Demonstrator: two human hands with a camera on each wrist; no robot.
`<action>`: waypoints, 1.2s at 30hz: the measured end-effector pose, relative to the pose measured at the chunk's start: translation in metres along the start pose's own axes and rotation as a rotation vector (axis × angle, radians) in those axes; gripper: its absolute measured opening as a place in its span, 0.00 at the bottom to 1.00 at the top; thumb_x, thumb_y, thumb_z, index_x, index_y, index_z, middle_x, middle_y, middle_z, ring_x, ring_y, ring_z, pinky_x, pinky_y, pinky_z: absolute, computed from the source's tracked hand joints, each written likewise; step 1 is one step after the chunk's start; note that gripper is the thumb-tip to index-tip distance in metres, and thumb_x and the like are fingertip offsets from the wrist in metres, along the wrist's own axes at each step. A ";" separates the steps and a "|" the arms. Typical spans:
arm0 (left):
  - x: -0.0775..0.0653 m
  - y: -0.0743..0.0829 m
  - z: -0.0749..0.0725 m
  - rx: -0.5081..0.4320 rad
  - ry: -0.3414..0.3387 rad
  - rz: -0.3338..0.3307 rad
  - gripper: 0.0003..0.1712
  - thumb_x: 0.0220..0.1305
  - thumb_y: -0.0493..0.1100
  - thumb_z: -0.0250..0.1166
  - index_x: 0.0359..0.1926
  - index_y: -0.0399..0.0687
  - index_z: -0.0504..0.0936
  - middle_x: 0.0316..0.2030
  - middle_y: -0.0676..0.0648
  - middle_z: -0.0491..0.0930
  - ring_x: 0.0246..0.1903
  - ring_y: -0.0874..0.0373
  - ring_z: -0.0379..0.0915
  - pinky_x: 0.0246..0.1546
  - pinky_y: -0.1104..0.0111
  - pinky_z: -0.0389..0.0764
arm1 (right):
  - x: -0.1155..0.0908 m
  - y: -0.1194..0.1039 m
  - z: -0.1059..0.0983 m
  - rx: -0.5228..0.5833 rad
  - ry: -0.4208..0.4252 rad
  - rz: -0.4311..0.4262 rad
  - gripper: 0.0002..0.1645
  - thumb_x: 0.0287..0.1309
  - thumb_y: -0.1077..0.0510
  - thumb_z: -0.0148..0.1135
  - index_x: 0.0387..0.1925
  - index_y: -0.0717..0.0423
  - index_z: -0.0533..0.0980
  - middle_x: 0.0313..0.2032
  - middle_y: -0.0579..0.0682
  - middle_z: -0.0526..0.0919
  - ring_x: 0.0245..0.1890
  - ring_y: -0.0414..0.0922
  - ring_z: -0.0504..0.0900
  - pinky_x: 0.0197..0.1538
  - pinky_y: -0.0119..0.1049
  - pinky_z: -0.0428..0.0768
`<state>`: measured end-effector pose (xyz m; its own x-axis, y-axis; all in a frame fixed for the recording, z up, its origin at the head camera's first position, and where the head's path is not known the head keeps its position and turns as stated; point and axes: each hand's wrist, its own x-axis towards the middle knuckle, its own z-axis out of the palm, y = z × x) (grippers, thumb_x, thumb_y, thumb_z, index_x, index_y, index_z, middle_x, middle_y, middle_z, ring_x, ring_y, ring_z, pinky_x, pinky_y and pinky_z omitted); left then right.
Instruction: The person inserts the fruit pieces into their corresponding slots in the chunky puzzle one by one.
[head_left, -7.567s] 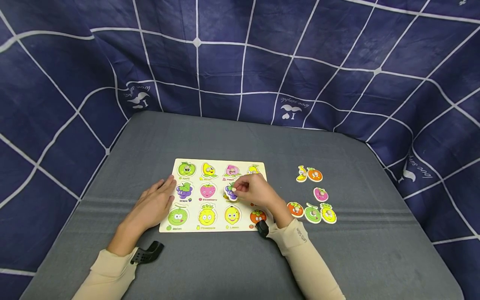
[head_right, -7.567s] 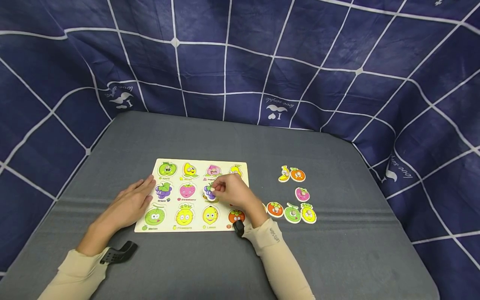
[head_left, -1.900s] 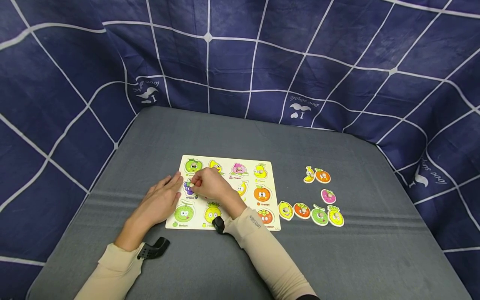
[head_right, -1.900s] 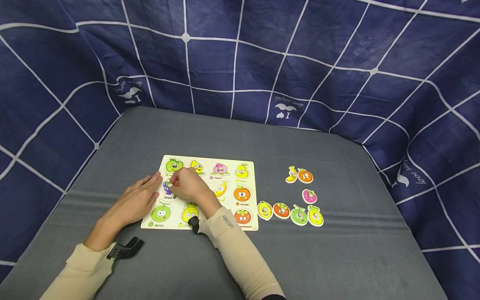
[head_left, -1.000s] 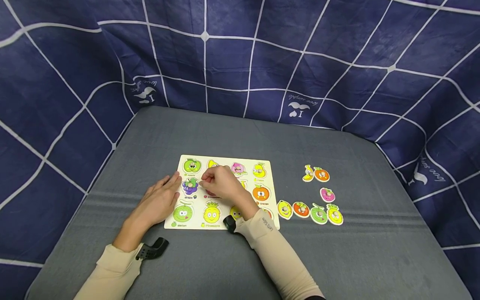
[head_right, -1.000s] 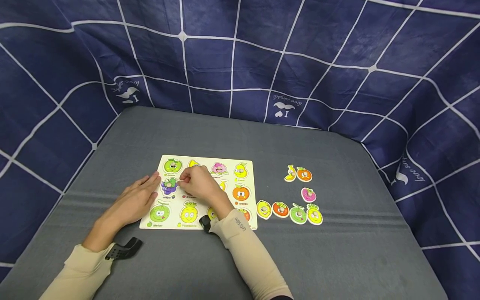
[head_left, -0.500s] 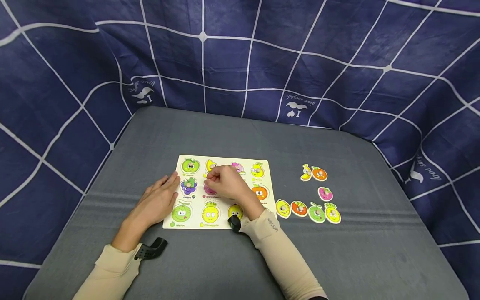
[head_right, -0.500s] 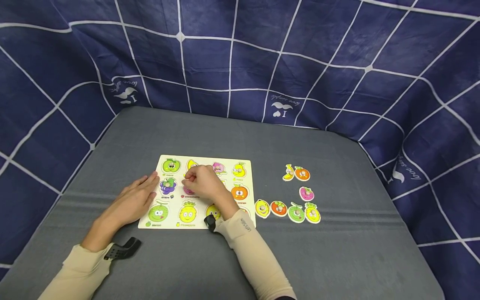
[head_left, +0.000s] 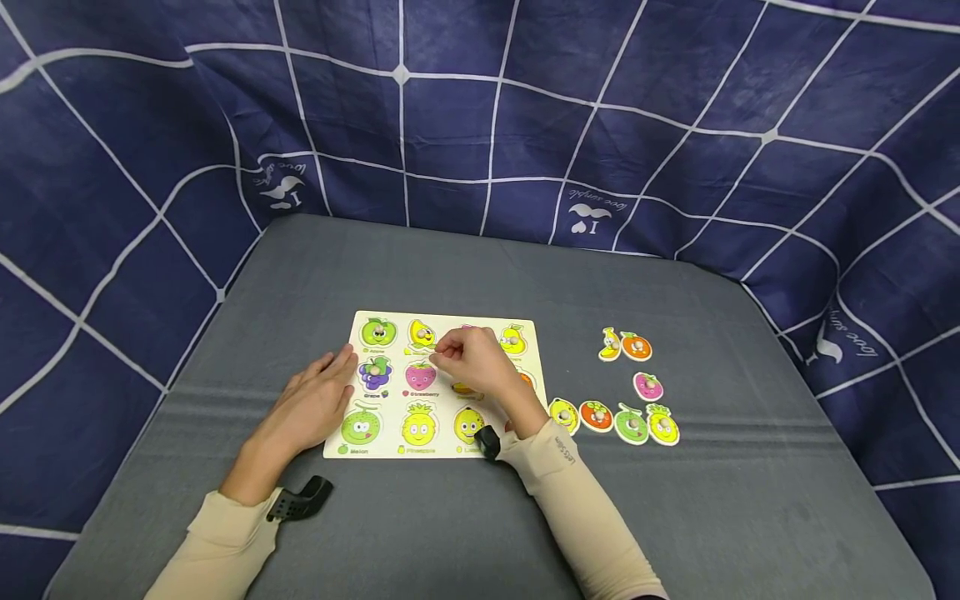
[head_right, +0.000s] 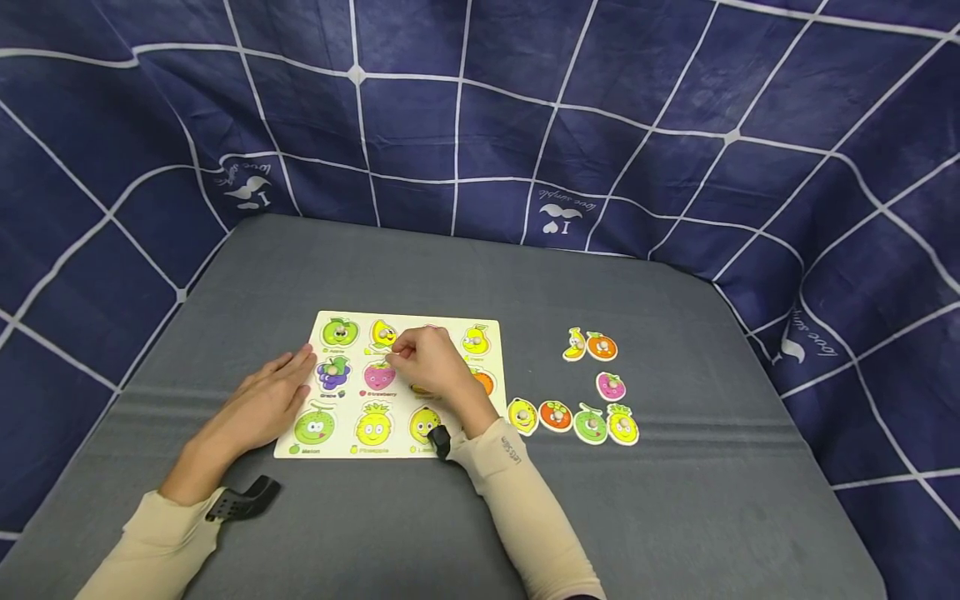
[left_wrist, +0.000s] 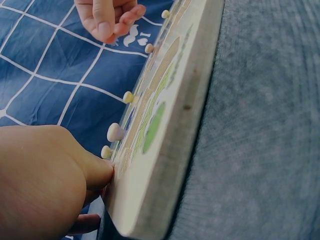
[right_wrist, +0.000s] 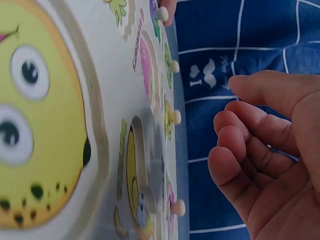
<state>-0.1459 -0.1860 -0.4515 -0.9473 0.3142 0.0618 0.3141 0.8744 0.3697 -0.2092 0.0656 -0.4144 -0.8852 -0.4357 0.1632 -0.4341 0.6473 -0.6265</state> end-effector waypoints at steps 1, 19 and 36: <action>0.000 0.000 0.000 0.001 0.002 0.002 0.28 0.66 0.38 0.50 0.65 0.32 0.59 0.66 0.36 0.54 0.63 0.34 0.49 0.54 0.40 0.54 | -0.001 0.001 -0.001 0.002 0.005 -0.002 0.05 0.49 0.56 0.66 0.24 0.53 0.80 0.20 0.40 0.76 0.22 0.35 0.72 0.27 0.26 0.72; -0.001 0.000 0.000 0.011 0.009 0.009 0.28 0.65 0.38 0.51 0.65 0.32 0.60 0.66 0.35 0.54 0.62 0.33 0.49 0.52 0.39 0.55 | -0.020 0.025 -0.018 -0.016 0.068 0.042 0.04 0.49 0.56 0.65 0.23 0.51 0.81 0.18 0.39 0.76 0.19 0.34 0.72 0.25 0.27 0.72; 0.000 -0.001 0.000 0.007 0.004 0.009 0.29 0.65 0.38 0.51 0.65 0.32 0.59 0.66 0.34 0.54 0.62 0.33 0.49 0.53 0.39 0.54 | -0.039 0.044 -0.038 -0.032 0.118 0.077 0.05 0.49 0.57 0.66 0.23 0.53 0.81 0.19 0.40 0.77 0.18 0.36 0.72 0.24 0.29 0.73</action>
<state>-0.1462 -0.1867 -0.4516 -0.9446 0.3210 0.0691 0.3235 0.8739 0.3628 -0.2001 0.1347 -0.4190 -0.9288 -0.3084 0.2054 -0.3675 0.6961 -0.6167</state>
